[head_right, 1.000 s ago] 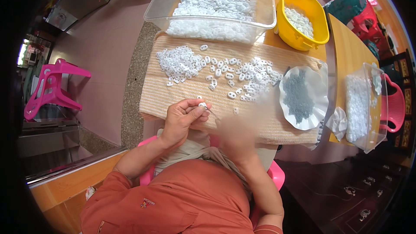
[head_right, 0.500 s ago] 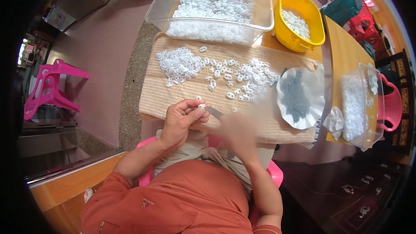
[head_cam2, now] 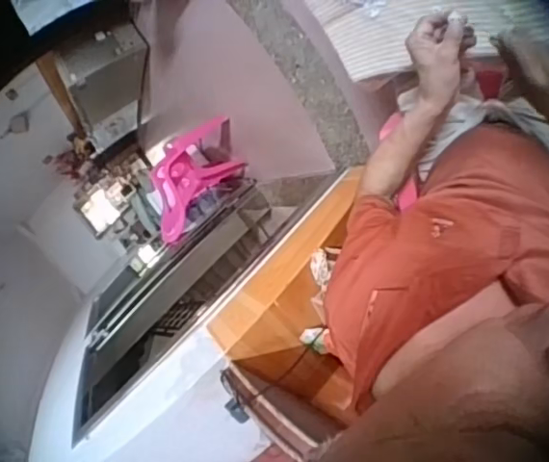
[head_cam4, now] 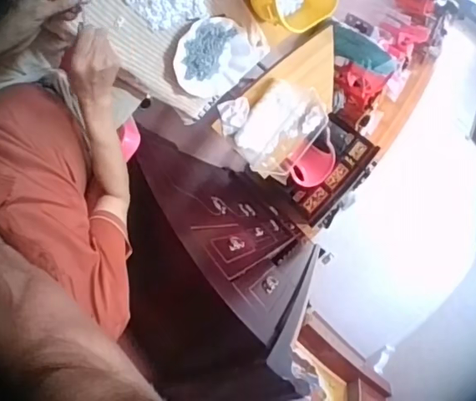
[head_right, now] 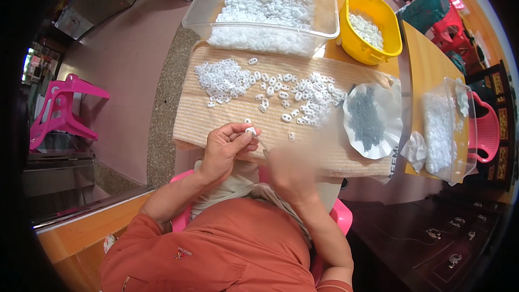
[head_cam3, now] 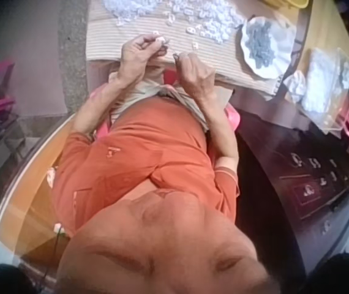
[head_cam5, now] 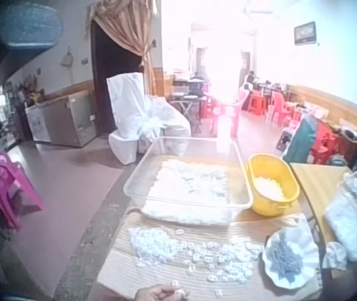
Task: Sorting and inspecting small white plastic components from a tray into different containers and piles.
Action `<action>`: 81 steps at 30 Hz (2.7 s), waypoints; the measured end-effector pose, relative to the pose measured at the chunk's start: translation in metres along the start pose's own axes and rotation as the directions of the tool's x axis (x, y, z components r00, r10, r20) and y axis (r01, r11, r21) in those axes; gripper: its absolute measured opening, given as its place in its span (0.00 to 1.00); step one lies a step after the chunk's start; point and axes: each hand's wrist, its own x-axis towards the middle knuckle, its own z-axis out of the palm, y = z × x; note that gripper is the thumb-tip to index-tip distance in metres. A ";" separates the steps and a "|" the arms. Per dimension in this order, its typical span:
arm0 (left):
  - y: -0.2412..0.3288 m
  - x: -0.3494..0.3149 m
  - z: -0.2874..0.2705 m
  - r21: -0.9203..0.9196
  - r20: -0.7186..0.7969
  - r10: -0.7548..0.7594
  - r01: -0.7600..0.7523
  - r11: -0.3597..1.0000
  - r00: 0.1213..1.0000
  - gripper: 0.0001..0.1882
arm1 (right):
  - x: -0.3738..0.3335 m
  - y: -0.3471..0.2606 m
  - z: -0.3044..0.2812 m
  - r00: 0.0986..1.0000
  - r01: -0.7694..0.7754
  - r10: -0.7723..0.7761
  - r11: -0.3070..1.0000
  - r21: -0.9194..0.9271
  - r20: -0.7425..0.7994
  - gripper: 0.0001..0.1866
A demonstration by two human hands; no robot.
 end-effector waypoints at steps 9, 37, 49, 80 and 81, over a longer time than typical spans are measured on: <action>0.002 -0.001 0.003 -0.052 -0.011 -0.021 0.020 0.998 1.000 0.10 | 0.003 -0.001 -0.009 0.999 0.007 -0.005 1.000 0.031 -0.046 0.08; -0.005 -0.022 0.012 0.082 0.106 0.020 -0.029 0.996 0.994 0.10 | 0.029 -0.034 -0.047 0.971 -0.164 0.232 0.822 0.545 -0.058 0.11; -0.025 -0.051 0.033 0.028 0.253 0.048 -0.057 0.998 0.966 0.13 | 0.018 -0.059 -0.076 0.929 -0.261 0.369 0.695 0.670 -0.021 0.09; -0.002 -0.072 0.019 -0.103 0.365 -0.160 0.211 0.972 0.917 0.08 | 0.032 -0.105 -0.706 0.923 0.022 0.384 -0.128 -0.992 -0.029 0.16; -0.001 -0.073 0.018 -0.110 0.369 -0.162 0.216 0.970 0.915 0.07 | 0.036 -0.117 -0.704 0.741 -0.120 0.654 -0.090 -0.989 -0.149 0.20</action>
